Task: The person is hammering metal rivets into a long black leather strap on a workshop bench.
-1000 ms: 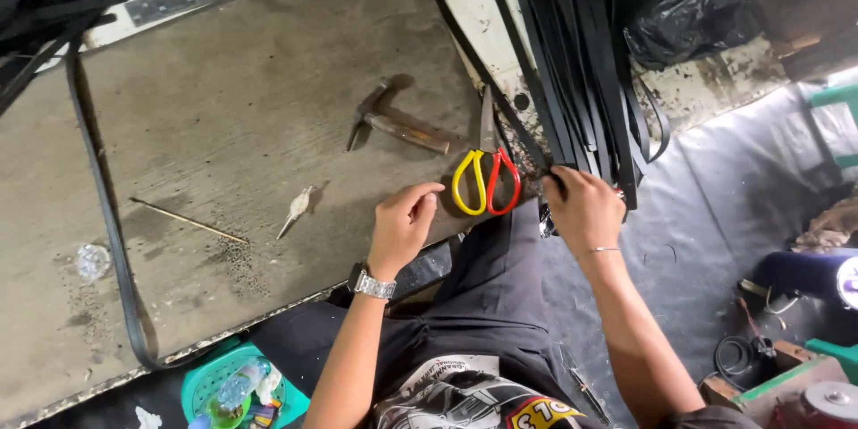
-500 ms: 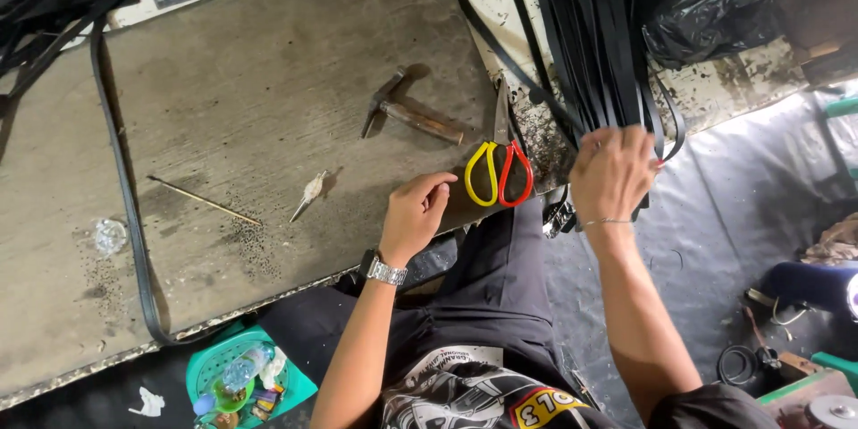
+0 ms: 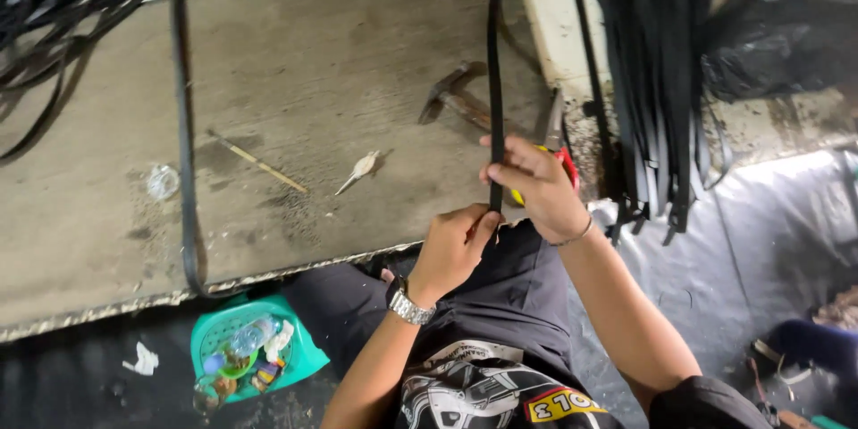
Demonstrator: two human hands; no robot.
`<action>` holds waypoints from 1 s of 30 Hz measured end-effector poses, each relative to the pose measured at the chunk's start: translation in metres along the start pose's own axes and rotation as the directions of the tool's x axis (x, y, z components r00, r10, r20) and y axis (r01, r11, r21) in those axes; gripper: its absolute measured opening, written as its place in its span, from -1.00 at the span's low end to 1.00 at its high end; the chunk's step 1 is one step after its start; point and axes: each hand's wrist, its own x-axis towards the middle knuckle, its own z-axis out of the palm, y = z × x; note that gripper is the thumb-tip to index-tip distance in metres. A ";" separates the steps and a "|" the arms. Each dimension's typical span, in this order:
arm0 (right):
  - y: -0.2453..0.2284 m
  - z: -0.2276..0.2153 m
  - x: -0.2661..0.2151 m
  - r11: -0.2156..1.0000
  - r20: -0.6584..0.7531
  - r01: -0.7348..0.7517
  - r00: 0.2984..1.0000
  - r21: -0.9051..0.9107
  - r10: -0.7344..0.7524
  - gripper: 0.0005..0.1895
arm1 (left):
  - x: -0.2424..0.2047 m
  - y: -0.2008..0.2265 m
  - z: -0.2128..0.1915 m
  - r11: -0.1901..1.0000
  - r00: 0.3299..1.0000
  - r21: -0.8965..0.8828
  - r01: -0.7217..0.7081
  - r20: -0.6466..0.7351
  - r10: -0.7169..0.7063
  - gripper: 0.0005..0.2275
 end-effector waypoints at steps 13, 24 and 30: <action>0.005 0.099 0.165 0.895 0.298 0.155 0.954 -0.418 -0.025 -0.81 | -0.063 -0.051 -0.040 0.908 0.951 0.343 0.242 -0.271 -0.151 -0.69; 0.031 0.094 0.101 0.425 0.163 0.182 0.983 -0.887 -0.083 -0.60 | -0.072 -0.063 -0.020 0.786 0.881 0.400 0.471 -0.254 -0.399 -0.61; 0.000 0.103 0.112 0.818 0.049 -0.074 0.991 -0.570 0.124 -0.73 | -0.088 -0.045 -0.019 0.949 0.963 0.231 0.213 -0.214 -0.164 -0.53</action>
